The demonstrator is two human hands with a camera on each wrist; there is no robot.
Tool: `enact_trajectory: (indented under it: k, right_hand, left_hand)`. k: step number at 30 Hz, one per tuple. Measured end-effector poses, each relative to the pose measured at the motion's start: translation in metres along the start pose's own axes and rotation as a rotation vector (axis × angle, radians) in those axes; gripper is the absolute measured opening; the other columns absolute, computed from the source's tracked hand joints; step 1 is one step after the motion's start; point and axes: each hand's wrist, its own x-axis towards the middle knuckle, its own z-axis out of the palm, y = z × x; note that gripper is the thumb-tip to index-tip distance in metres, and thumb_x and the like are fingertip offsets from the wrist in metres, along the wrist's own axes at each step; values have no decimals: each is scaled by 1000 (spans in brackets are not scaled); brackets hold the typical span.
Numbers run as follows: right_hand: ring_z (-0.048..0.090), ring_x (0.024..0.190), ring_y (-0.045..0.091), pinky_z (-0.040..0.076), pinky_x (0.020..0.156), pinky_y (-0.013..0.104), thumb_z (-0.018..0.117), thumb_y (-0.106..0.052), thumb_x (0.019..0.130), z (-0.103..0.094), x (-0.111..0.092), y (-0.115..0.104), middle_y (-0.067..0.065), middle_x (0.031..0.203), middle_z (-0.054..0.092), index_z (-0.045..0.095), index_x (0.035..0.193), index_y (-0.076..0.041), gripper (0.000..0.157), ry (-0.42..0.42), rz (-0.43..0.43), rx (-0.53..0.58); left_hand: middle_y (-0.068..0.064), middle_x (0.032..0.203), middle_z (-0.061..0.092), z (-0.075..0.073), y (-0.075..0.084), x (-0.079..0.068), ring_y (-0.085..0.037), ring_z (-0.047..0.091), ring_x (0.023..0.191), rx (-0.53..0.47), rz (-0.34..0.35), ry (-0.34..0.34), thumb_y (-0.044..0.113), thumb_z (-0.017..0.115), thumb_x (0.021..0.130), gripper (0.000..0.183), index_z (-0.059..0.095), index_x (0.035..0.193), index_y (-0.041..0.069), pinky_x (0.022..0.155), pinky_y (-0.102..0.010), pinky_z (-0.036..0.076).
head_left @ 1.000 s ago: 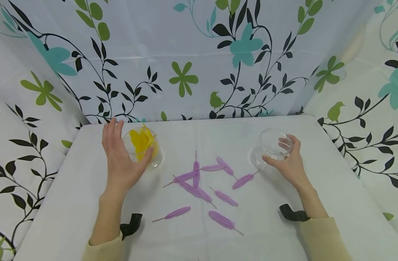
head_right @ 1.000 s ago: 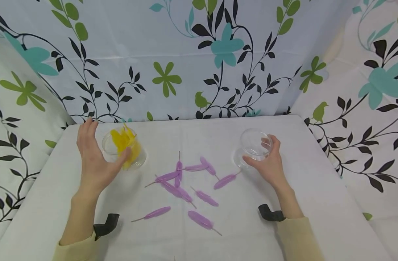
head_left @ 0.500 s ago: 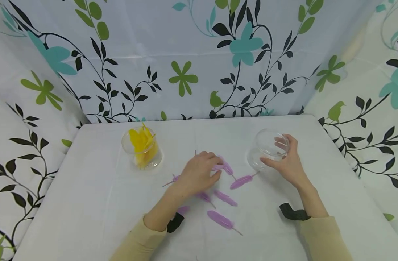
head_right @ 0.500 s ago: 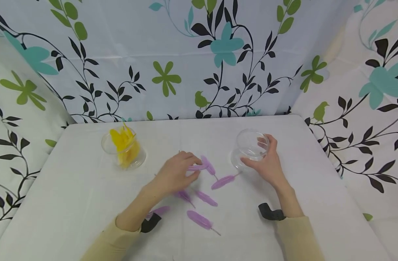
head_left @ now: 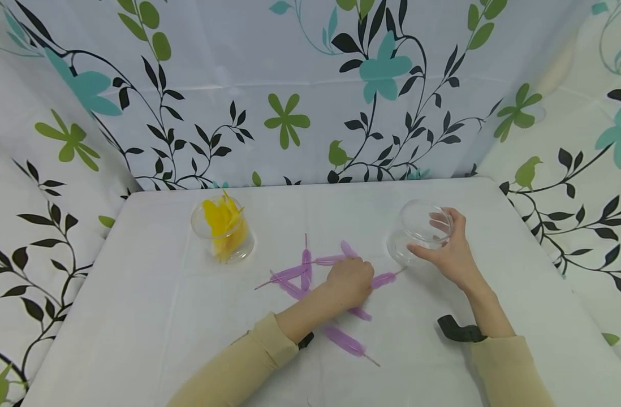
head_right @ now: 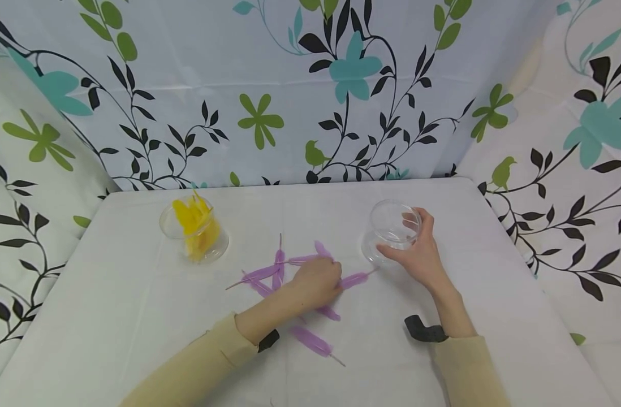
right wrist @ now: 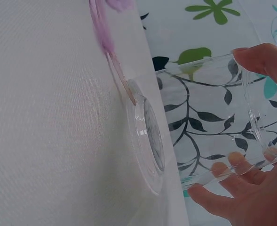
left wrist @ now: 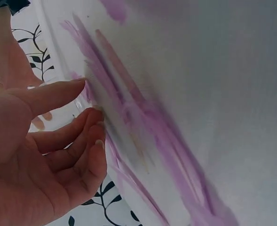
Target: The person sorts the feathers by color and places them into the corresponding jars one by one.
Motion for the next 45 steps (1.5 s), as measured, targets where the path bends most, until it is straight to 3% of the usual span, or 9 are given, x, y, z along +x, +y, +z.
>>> enact_trajectory:
  k: [4,12,16,19,24,29,35,41,45]
  right_hand:
    - [32,143,38,26,107,73,86,-21,79,0,1,0,16,152,35,9,150,-14,105,-6,1,0]
    - [31,143,37,28,108,71,86,-21,79,-1,2,1,16,153,35,7,151,-14,107,-6,10,-9]
    - [31,143,38,28,107,71,85,-21,80,-1,1,1,16,153,34,7,151,-14,106,-9,9,-12]
    - [31,143,38,28,107,72,85,-22,80,-1,1,1,16,153,34,7,151,-14,105,-8,7,-15]
    - [30,144,38,27,107,73,85,-22,80,0,1,1,16,153,34,8,151,-15,105,-10,6,-12]
    - [30,144,39,26,107,74,84,-23,81,1,1,1,17,153,34,8,151,-15,104,-7,9,-9]
    - [30,143,40,27,107,74,84,-23,81,1,2,2,18,153,33,8,150,-15,103,3,12,-2]
    - [29,144,40,27,107,73,85,-25,80,2,2,3,18,155,32,7,151,-16,105,-1,24,-3]
    - [31,143,40,28,107,73,85,-24,80,1,1,3,18,155,32,6,151,-16,106,-10,29,2]
  left_hand:
    - [1,73,55,2,-1,1,-11,49,65,-49,-25,-9,18,67,96,12,68,92,6,53,-19,44]
    - [3,67,47,3,-8,-5,-8,44,60,-144,6,3,13,57,101,16,65,89,5,53,-17,41]
    - [2,68,54,-16,-16,-14,-7,44,57,-223,13,56,10,57,100,12,64,91,5,52,-15,41]
    - [-1,72,60,-37,-22,-19,-8,46,58,-286,30,137,6,61,98,10,65,89,5,54,-15,41]
    - [0,72,60,-70,-27,-21,-10,47,62,-294,32,280,4,60,96,11,65,87,6,56,-18,40]
    - [-3,81,67,-98,-19,-11,-16,59,74,-196,31,370,7,59,98,11,68,94,5,71,-25,51]
    - [-6,103,68,-120,7,14,-21,63,96,87,12,307,10,61,98,14,69,109,7,89,-31,53]
    - [-4,113,67,-124,33,36,-21,62,107,279,62,251,16,67,96,24,66,119,12,97,-33,52]
    - [-1,118,65,-118,47,51,-19,58,113,381,99,216,24,73,92,34,64,125,17,102,-34,49]
